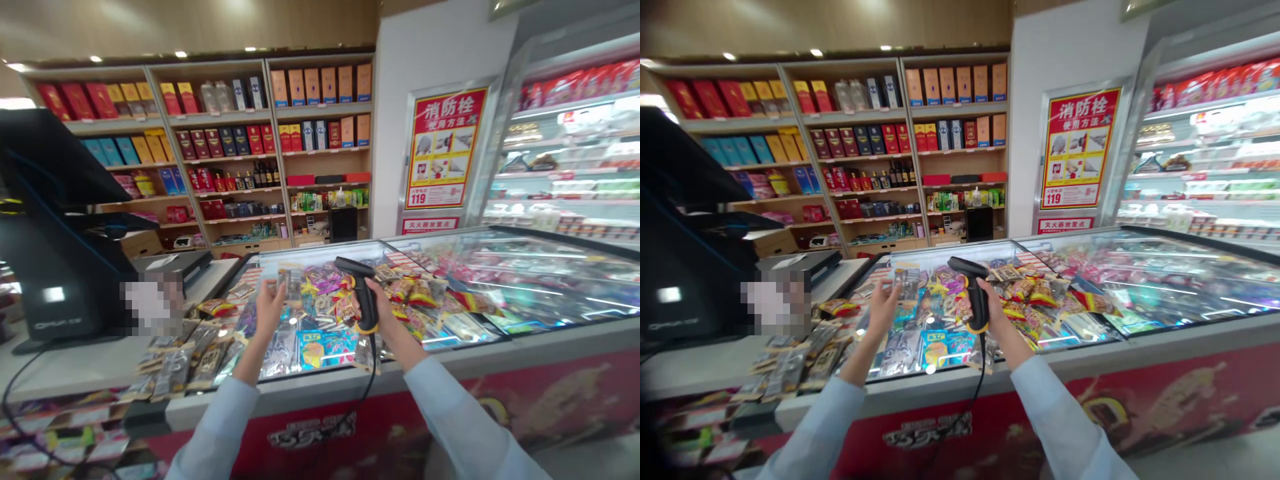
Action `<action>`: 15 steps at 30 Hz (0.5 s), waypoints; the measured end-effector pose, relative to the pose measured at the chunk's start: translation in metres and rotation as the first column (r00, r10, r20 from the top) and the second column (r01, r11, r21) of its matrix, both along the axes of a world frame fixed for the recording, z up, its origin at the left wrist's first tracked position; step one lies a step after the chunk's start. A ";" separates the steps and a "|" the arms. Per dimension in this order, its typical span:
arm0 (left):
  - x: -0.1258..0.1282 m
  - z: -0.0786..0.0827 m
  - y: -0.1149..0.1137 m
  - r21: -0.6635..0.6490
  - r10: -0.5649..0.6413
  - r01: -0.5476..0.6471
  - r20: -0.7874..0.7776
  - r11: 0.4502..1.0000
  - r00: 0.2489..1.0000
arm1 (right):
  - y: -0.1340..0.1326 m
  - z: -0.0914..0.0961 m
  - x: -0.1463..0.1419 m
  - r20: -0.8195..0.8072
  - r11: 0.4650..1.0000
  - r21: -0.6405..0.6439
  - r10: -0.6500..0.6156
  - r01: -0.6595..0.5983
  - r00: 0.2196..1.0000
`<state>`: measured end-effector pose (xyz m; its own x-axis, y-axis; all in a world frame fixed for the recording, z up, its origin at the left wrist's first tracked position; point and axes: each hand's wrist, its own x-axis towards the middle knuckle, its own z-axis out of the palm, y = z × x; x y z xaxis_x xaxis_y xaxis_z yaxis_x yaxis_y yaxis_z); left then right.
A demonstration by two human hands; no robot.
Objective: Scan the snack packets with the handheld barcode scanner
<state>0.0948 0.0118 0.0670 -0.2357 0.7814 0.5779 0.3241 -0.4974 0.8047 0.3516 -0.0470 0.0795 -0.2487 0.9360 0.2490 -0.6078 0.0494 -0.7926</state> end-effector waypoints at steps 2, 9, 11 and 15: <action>0.044 -0.013 -0.008 -0.049 -0.090 0.088 -0.028 0.995 0.996 | -0.004 -0.006 0.025 0.001 0.997 -0.005 -0.076 0.076 0.997; 0.139 -0.032 -0.006 -0.050 -0.085 0.084 -0.010 0.995 0.996 | -0.012 -0.045 0.097 -0.025 0.964 -0.064 -0.262 0.260 0.965; 0.150 -0.037 -0.003 0.008 -0.107 0.110 -0.177 0.994 0.978 | -0.015 -0.052 0.112 -0.029 0.960 -0.075 -0.274 0.271 0.961; 0.161 -0.052 -0.002 0.024 -0.138 0.176 -0.517 0.984 0.845 | -0.018 -0.061 0.130 -0.053 0.958 -0.064 -0.284 0.281 0.957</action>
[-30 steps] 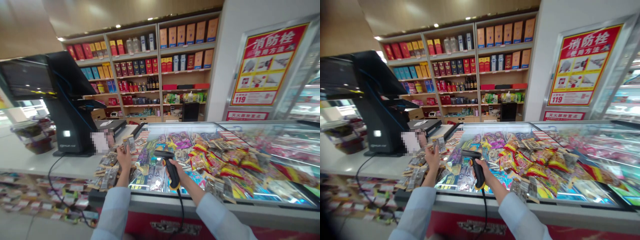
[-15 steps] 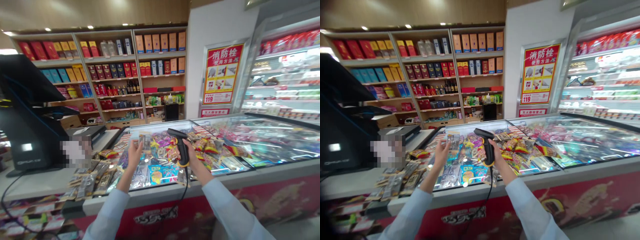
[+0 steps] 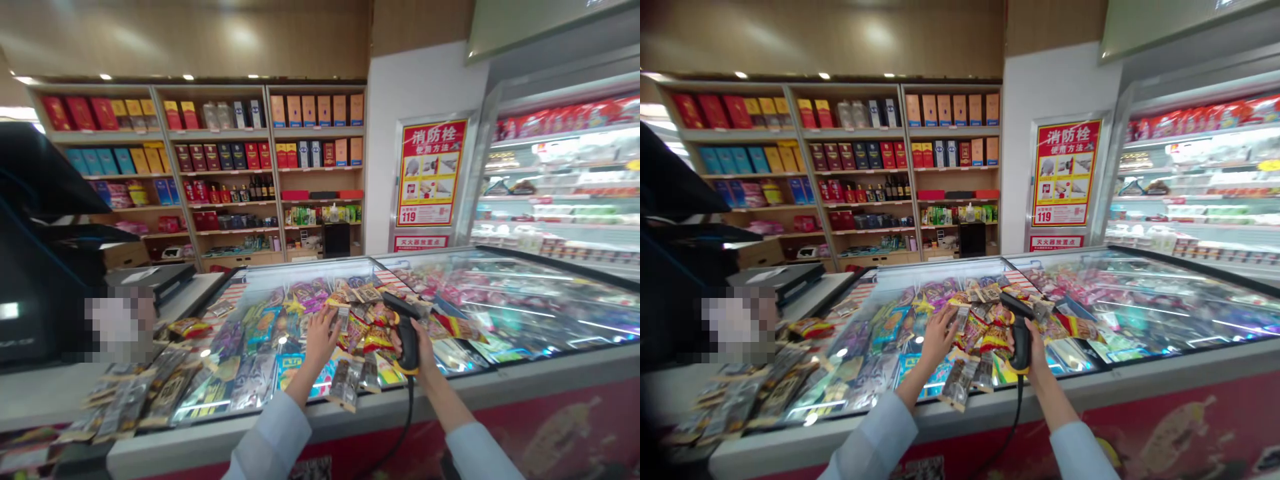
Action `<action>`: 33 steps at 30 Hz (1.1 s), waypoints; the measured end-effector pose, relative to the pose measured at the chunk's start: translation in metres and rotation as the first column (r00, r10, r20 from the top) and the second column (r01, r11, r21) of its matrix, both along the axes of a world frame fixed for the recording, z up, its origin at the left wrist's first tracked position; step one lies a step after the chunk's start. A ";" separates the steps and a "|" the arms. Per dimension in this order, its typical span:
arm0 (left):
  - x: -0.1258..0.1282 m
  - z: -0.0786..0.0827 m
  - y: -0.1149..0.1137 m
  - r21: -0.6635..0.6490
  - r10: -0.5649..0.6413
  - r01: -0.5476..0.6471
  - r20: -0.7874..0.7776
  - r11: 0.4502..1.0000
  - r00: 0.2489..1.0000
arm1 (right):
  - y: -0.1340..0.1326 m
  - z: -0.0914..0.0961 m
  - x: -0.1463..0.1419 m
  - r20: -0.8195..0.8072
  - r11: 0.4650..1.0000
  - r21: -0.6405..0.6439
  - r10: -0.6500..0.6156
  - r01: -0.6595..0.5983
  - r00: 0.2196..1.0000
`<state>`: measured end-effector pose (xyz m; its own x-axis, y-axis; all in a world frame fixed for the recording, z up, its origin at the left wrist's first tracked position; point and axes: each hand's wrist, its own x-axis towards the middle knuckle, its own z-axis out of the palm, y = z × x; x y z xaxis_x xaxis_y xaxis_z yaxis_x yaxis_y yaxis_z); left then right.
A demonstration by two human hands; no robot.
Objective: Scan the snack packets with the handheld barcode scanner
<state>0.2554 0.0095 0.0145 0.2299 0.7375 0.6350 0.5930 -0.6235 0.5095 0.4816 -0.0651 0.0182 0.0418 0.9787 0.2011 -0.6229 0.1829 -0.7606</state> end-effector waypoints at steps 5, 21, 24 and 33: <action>0.004 -0.010 -0.004 -0.006 0.002 -0.003 -0.132 1.000 0.991 | 0.000 -0.013 0.005 0.020 1.000 0.022 -0.021 0.020 1.000; 0.009 -0.016 -0.012 -0.031 0.032 -0.037 -0.126 0.999 0.991 | -0.004 -0.015 0.003 0.071 0.998 -0.038 -0.048 0.051 0.996; 0.008 -0.014 -0.013 -0.057 0.008 -0.015 -0.109 0.998 0.994 | -0.006 -0.010 0.001 0.089 0.997 -0.018 -0.069 0.071 0.994; -0.058 0.048 -0.014 0.068 0.055 -0.053 -0.037 0.996 0.998 | -0.024 0.036 -0.020 0.106 0.998 0.030 -0.064 0.062 0.992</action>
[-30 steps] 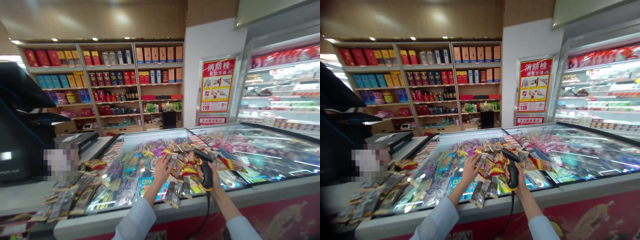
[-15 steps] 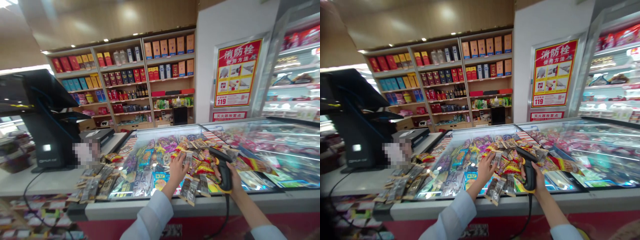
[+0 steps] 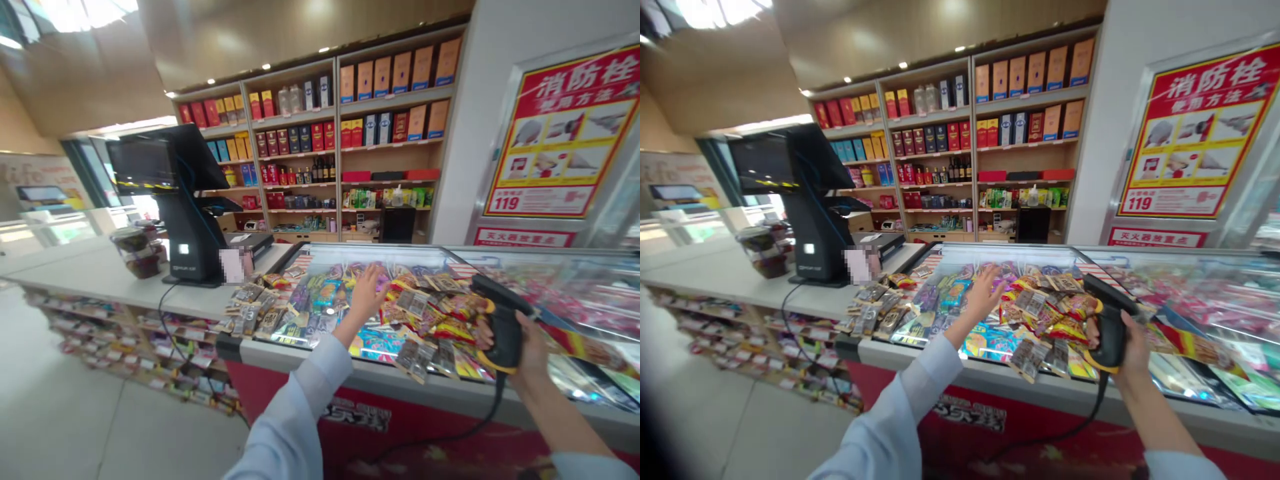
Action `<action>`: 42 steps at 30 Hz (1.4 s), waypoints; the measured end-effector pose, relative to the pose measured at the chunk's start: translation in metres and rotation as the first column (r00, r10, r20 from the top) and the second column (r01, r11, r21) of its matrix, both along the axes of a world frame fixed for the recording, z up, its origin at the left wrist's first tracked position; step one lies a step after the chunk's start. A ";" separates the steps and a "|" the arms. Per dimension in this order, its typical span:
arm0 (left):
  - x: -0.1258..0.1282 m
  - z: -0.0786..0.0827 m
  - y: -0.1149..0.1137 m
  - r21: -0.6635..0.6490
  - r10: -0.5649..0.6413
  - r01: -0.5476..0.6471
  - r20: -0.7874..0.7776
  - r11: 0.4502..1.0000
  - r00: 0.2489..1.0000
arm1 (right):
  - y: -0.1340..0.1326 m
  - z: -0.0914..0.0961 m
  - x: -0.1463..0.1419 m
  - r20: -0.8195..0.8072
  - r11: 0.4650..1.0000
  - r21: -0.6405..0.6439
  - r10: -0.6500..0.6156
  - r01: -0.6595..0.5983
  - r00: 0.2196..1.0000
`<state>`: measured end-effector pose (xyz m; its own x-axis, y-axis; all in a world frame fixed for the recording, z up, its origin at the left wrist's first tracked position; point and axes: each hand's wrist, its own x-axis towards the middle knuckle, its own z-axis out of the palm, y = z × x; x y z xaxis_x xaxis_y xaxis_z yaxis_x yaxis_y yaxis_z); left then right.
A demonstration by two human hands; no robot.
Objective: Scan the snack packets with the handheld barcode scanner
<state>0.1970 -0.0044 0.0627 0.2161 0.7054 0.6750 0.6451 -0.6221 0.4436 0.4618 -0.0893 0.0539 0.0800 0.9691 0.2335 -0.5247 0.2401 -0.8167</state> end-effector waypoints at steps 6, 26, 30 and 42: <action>-0.111 0.031 0.002 0.079 0.229 -0.233 0.063 0.969 0.971 | 0.009 0.017 -0.058 0.012 0.991 0.016 0.133 -0.133 0.991; -0.306 -0.053 -0.040 -0.199 0.959 -0.946 -0.067 0.256 0.274 | 0.071 -0.041 -0.302 -0.021 0.802 -0.069 0.593 -0.593 0.805; -0.307 -0.057 -0.032 -0.235 0.967 -0.947 -0.074 0.220 0.243 | 0.074 -0.061 -0.309 0.059 0.758 -0.144 0.648 -0.636 0.759; -0.300 -0.079 -0.030 -0.034 0.810 -0.839 0.283 0.543 0.513 | 0.070 -0.072 -0.310 0.012 0.690 -0.189 0.713 -0.699 0.701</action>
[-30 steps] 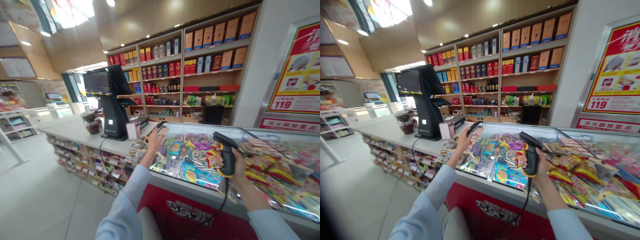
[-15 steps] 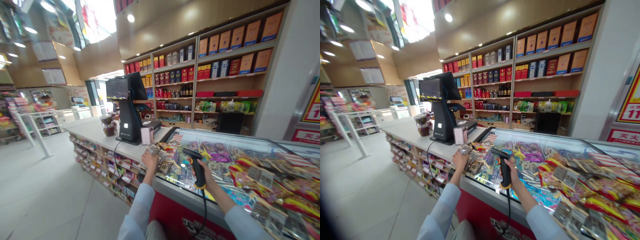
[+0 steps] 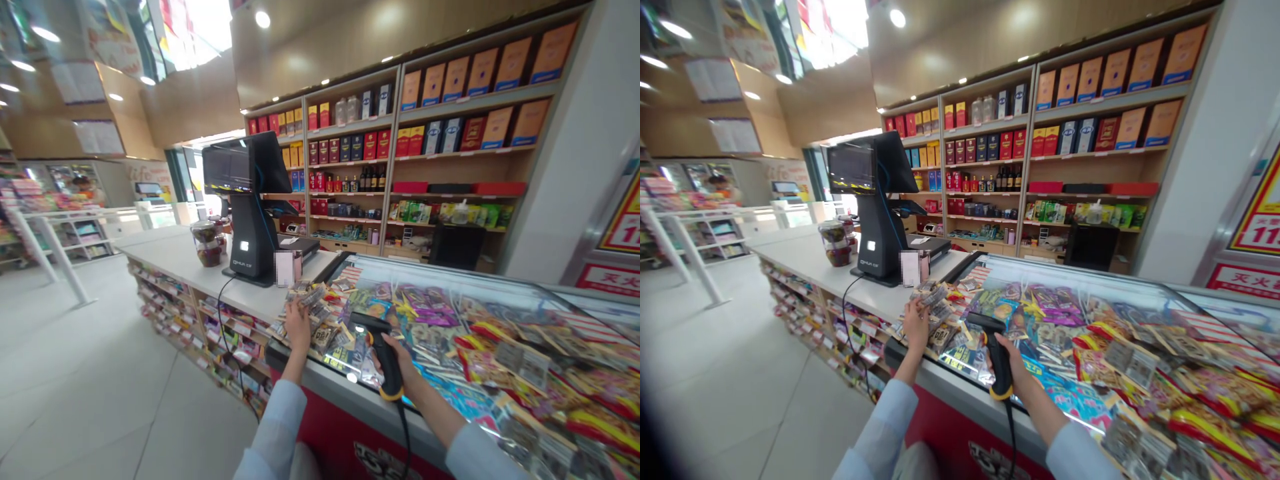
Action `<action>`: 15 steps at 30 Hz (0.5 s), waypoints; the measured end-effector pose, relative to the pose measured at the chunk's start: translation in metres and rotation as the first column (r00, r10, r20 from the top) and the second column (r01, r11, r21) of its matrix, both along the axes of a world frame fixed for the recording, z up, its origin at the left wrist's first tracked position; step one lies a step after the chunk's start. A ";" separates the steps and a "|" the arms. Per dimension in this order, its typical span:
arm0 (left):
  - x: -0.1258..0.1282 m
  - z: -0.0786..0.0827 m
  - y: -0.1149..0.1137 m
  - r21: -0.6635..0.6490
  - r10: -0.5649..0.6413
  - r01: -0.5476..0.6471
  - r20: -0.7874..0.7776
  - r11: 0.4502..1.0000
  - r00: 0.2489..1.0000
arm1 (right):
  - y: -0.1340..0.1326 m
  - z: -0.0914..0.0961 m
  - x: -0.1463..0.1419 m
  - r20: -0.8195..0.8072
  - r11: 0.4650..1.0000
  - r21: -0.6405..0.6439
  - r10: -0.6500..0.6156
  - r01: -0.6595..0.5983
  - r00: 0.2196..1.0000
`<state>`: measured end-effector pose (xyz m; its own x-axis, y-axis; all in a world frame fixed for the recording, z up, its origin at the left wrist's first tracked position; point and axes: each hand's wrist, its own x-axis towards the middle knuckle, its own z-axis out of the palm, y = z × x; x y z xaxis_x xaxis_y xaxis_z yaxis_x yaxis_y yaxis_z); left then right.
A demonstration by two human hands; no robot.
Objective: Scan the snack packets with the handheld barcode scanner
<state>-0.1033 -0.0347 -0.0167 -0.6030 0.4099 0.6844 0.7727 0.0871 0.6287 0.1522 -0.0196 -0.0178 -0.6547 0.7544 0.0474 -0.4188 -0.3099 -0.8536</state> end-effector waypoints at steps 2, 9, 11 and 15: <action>0.000 -0.001 0.001 0.007 -0.037 0.037 -0.003 0.999 0.999 | 0.001 0.001 0.001 -0.075 1.000 0.002 0.005 -0.005 0.997; -0.004 -0.006 0.004 -0.052 -0.084 0.079 -0.084 0.995 0.993 | 0.003 0.009 0.002 -0.234 0.999 -0.034 -0.024 0.016 0.972; -0.005 -0.006 0.003 -0.046 -0.083 0.079 -0.090 0.996 0.992 | 0.002 0.011 0.002 -0.250 0.999 -0.044 -0.035 0.025 0.968; -0.005 -0.003 0.001 0.014 -0.084 0.085 -0.065 0.996 0.994 | 0.001 0.011 0.002 -0.246 0.999 -0.043 -0.020 0.009 0.969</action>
